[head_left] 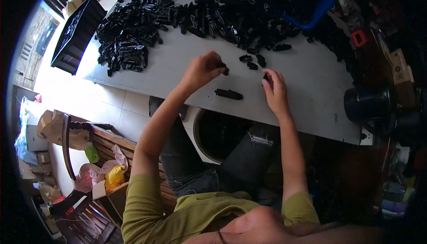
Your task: Manually assembling and sorting small black plastic components on a factory workbench.
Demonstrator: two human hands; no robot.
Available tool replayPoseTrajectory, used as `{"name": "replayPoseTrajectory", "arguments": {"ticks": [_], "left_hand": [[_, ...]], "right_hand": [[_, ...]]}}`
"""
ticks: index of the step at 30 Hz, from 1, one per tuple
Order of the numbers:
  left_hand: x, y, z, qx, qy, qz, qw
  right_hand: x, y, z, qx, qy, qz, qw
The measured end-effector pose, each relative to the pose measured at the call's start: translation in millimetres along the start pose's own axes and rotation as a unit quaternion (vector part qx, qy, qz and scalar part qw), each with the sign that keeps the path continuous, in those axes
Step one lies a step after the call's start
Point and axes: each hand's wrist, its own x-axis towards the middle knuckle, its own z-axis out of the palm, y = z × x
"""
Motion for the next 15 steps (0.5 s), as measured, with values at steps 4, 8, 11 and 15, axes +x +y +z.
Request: {"name": "replayPoseTrajectory", "arguments": {"ticks": [4, 8, 11, 15], "left_hand": [[-23, 3, 18, -0.027, -0.022, 0.086, 0.996], [-24, 1, 20, 0.038, -0.029, 0.128, 0.991], [-24, 4, 19, 0.042, -0.04, 0.131, 0.99], [-25, -1, 19, 0.034, -0.049, 0.138, 0.989]], "right_hand": [[2, -17, 30, 0.282, 0.01, 0.128, 0.951], [-6, -21, 34, 0.054, -0.068, 0.009, 0.996], [-7, -19, 25, -0.037, -0.102, -0.031, 0.994], [-6, -19, 22, -0.058, -0.147, -0.036, 0.987]]}}
